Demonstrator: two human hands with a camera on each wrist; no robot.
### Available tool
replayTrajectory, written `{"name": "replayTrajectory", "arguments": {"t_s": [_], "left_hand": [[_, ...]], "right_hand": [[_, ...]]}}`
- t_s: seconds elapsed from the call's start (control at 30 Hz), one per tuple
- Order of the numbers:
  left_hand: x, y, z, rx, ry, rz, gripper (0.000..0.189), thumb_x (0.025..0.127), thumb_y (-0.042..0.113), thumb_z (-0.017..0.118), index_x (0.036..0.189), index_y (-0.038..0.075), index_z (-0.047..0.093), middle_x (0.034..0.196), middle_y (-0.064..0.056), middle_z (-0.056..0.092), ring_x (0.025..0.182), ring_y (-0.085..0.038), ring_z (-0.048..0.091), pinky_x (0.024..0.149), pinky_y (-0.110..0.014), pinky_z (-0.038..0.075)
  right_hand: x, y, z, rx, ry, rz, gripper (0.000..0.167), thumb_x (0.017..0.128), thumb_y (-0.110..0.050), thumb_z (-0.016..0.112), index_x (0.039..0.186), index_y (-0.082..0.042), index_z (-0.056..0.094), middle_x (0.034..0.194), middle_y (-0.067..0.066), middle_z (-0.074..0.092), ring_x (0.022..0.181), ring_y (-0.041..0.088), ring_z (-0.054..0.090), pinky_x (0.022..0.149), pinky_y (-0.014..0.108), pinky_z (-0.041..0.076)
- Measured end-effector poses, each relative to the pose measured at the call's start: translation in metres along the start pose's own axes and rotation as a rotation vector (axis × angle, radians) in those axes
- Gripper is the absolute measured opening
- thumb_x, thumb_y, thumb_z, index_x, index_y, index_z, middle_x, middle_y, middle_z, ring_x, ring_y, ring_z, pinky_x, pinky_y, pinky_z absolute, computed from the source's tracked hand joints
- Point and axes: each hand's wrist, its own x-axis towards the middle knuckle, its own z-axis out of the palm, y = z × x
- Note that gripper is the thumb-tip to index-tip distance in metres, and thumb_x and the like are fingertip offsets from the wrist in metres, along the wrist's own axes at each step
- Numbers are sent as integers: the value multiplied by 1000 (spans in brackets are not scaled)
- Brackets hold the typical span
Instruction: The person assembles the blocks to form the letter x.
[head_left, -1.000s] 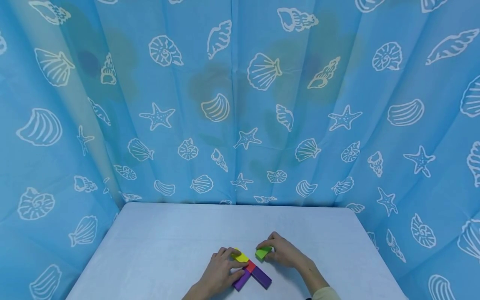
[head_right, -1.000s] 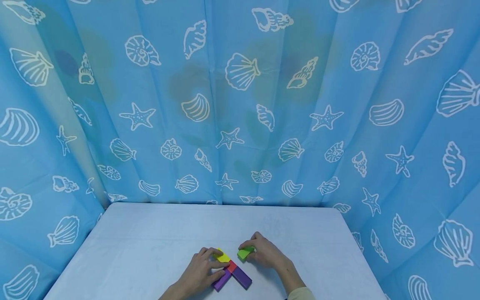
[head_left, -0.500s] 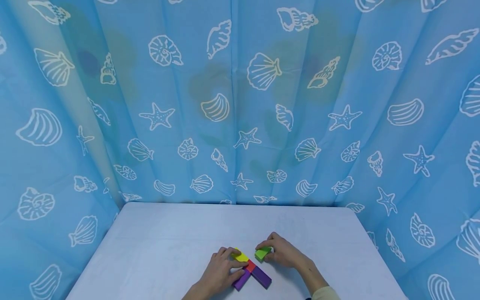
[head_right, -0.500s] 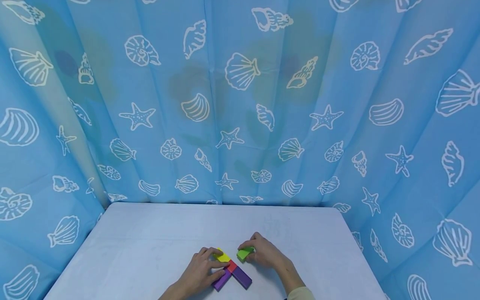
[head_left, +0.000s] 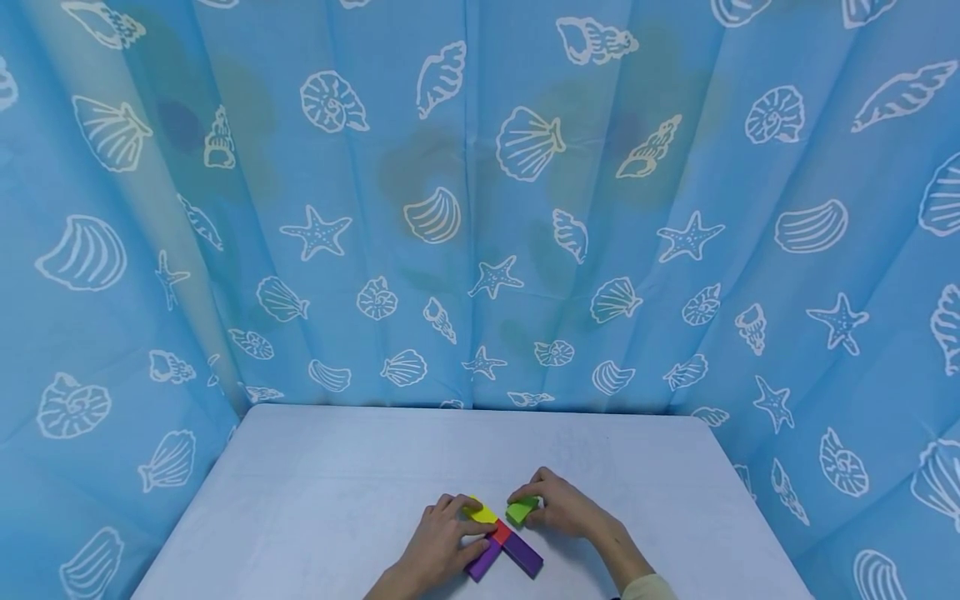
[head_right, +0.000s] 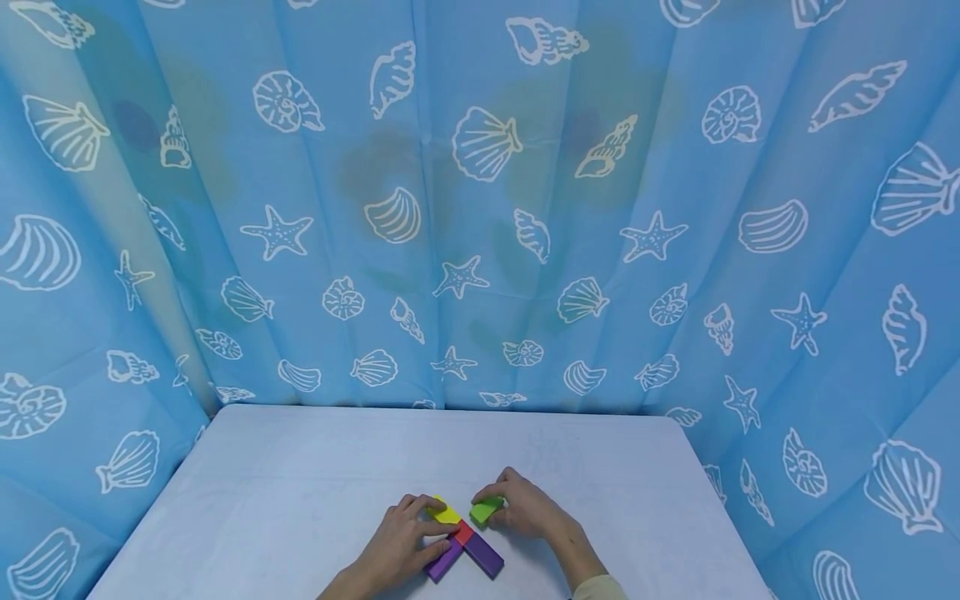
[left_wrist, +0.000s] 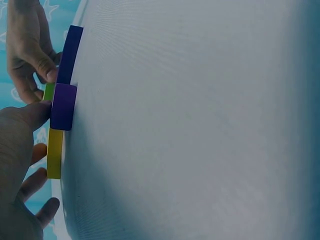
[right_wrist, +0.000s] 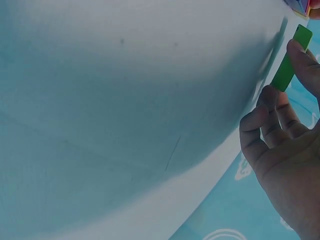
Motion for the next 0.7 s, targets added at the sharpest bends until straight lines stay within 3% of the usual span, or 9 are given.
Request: {"name": "replayTrajectory", "arguments": {"t_s": [0.7], "left_hand": [[-1,-1,0,-13,0,8,29,94,50,66,122,45,70,128,10,58,112,-18,49,87,-43,45]], "right_hand": [[2,-9,5,16,-28,29,33,86,-17,78,113,-35,76,103,-6,52,94,15,53,86,41,48]]}}
